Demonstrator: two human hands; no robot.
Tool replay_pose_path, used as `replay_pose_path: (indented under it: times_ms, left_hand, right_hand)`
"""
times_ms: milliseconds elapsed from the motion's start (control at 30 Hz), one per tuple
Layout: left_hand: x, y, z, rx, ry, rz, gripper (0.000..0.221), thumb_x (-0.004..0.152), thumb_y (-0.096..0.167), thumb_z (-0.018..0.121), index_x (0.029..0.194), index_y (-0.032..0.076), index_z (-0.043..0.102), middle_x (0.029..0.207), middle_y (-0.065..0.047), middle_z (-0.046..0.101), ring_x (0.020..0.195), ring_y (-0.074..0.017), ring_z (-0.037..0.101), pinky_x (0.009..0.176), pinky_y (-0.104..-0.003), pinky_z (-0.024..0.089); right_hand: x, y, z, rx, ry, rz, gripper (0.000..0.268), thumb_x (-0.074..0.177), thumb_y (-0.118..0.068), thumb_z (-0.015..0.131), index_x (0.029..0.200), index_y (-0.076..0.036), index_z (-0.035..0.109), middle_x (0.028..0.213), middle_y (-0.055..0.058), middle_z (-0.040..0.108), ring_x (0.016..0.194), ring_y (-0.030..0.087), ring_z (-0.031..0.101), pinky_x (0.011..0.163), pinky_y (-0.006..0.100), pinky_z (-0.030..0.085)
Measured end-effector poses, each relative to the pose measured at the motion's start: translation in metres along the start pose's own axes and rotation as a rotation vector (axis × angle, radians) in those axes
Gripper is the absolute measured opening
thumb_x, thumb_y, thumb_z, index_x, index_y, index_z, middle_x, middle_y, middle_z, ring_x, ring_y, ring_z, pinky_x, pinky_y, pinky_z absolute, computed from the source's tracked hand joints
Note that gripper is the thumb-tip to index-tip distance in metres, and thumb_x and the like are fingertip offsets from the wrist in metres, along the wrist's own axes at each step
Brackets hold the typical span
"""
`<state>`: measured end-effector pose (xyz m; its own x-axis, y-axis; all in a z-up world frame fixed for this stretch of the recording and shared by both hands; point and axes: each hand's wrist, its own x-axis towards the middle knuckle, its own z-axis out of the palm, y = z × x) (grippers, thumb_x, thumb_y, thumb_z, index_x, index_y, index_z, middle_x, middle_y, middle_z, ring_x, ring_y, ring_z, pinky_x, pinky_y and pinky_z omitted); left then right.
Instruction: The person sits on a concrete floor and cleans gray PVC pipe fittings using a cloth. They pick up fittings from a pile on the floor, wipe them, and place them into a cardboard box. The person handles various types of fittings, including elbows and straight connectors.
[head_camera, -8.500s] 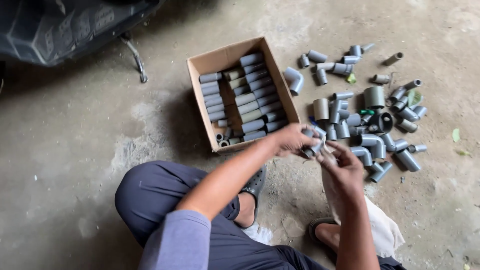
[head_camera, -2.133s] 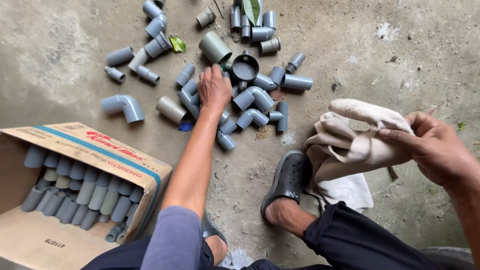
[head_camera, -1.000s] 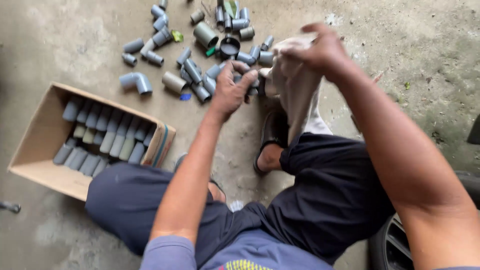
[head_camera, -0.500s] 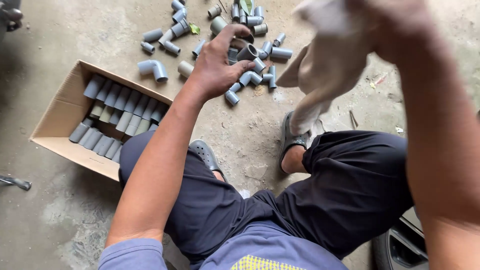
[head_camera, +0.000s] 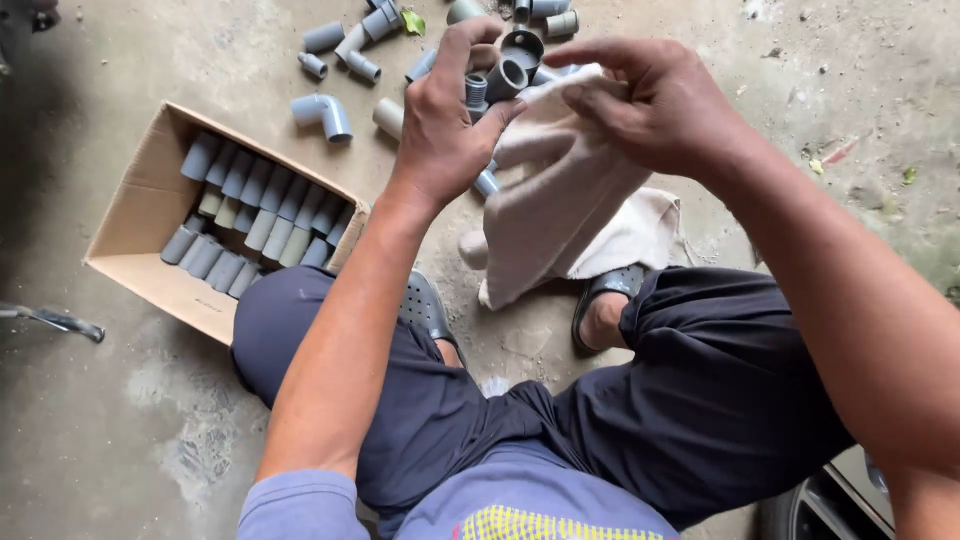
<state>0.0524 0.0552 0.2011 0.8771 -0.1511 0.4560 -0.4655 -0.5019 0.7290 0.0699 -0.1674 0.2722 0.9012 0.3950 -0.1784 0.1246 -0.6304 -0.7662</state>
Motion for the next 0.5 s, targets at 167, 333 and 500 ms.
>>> replay_pose_path:
  times_ms: [167,333,500]
  left_hand:
    - [-0.007,0.01,0.012,0.005,-0.095,0.034,0.067,0.087,0.0,0.08,0.138,0.022,0.042,0.114,-0.011,0.072,0.102,-0.0311,0.077,0.092,-0.039,0.06]
    - [-0.014,-0.013,0.035,0.184,-0.182,0.284,0.062,0.088,-0.009,0.058,0.145,0.008,0.041,0.106,-0.02,0.07,0.086,-0.0395,0.066,0.08,-0.049,0.054]
    - [-0.008,-0.027,0.038,0.218,-0.186,0.149,0.062,0.086,-0.007,0.075,0.136,0.007,0.041,0.126,-0.026,0.067,0.111,-0.0502,0.068,0.091,-0.059,0.057]
  right_hand:
    - [-0.003,0.016,0.007,-0.175,-0.141,-0.144,0.034,0.102,-0.017,0.061,0.134,-0.024,0.068,0.083,0.007,0.065,0.063,0.02,0.052,0.059,0.034,0.04]
    - [0.011,0.024,0.005,-0.251,-0.266,-0.018,0.026,0.094,-0.023,0.056,0.112,-0.018,0.074,0.096,0.004,0.076,0.083,0.02,0.067,0.072,0.038,0.049]
    - [0.004,0.052,-0.019,0.486,-0.026,-0.013,0.029,0.107,-0.01,0.06,0.135,-0.012,0.065,0.106,-0.007,0.064,0.092,0.001,0.059,0.082,0.013,0.047]
